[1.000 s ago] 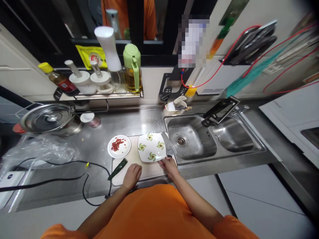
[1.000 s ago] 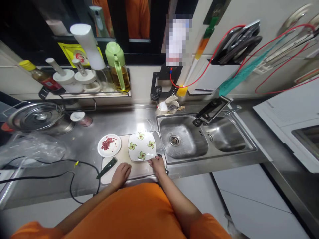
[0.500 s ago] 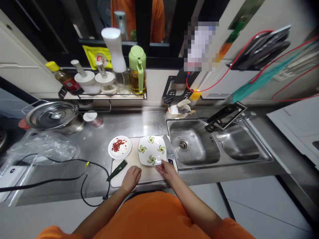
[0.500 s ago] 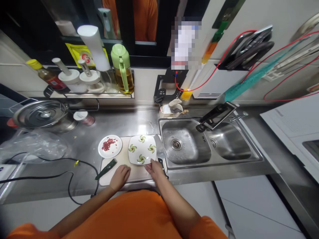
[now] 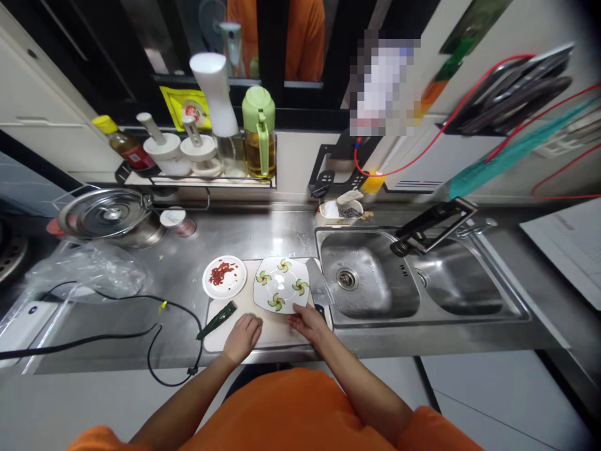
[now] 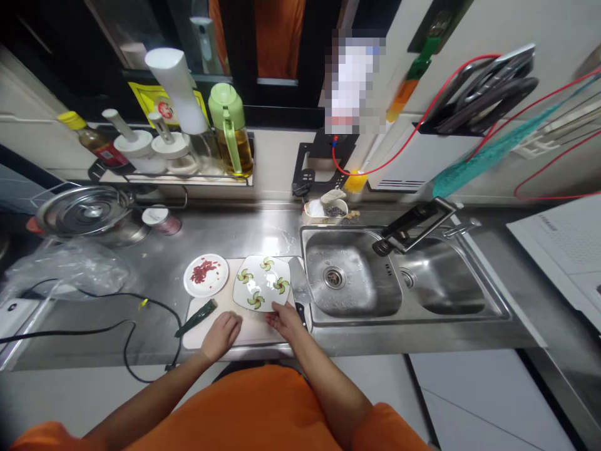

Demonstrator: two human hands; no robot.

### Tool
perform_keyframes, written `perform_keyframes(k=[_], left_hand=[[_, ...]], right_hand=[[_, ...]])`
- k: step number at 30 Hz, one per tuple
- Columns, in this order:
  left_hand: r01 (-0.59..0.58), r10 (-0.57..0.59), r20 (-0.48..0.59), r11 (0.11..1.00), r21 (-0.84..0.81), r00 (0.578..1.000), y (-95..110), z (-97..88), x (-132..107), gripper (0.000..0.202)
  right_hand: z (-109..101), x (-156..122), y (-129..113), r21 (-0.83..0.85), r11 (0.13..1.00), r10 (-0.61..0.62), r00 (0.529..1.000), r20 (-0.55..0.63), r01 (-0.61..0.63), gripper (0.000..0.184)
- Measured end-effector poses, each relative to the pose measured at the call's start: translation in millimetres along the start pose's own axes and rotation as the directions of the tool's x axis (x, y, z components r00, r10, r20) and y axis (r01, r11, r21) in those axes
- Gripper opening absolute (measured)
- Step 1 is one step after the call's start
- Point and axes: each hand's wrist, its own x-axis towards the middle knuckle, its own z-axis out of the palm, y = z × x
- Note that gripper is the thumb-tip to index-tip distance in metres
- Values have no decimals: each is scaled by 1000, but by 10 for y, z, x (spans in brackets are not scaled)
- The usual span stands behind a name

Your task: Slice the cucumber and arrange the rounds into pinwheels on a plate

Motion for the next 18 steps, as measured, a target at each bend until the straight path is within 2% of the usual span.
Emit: perform_keyframes(k=[6,11,15,18], left_hand=[[1,-1,8,1000,5,1000,-7,8,-8,17],[6,-6,-2,1000,11,1000,4,2,-12,18],[1,0,-32,1000,14,999,8,-2,-12,18],[-7,8,-37,1000,20,999,-2,4,-12,18]], right_hand=[[-107,-19,-48,13,1000,-2,999,37,2,19],[-259,-166,-162,19,1000,-20,995,94,19,17],[-519,-385,-362,15,999,-43,985,166,41,20],[-820,-589,-528,-17,998,-63,986,156,67,23]])
